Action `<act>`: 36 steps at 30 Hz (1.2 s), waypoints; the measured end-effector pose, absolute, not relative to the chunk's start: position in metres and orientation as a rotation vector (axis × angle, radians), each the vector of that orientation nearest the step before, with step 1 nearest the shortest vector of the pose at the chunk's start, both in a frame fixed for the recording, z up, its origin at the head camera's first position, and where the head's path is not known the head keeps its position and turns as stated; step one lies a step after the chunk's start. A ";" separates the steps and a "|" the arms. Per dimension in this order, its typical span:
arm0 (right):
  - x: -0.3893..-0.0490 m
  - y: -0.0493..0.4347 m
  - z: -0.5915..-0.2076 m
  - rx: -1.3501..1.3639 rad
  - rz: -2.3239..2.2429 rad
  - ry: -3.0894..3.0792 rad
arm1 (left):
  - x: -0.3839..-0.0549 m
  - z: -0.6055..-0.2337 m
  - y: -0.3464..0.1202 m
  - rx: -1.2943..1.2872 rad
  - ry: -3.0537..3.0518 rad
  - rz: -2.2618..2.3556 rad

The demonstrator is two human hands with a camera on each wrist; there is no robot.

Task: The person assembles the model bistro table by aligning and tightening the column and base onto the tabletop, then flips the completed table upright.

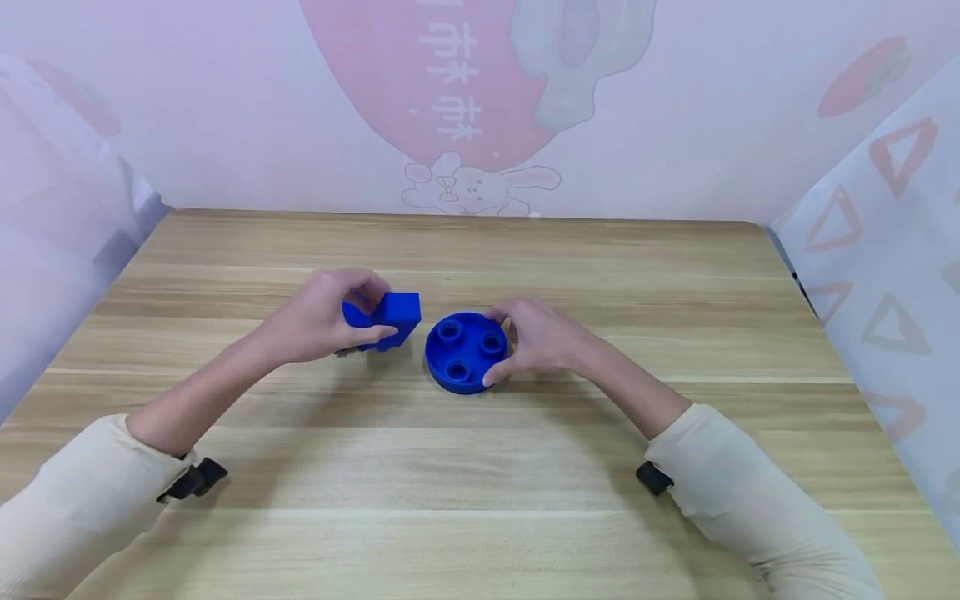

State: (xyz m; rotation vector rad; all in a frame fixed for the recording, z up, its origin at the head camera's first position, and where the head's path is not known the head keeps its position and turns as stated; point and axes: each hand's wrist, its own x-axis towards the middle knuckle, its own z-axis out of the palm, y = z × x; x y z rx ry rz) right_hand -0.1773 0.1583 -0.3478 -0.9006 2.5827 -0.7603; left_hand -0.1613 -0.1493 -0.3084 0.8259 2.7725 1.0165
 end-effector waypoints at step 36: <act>-0.177 0.158 -0.348 -0.892 -0.808 2.561 | -0.151 -0.319 -0.104 0.918 2.290 1.525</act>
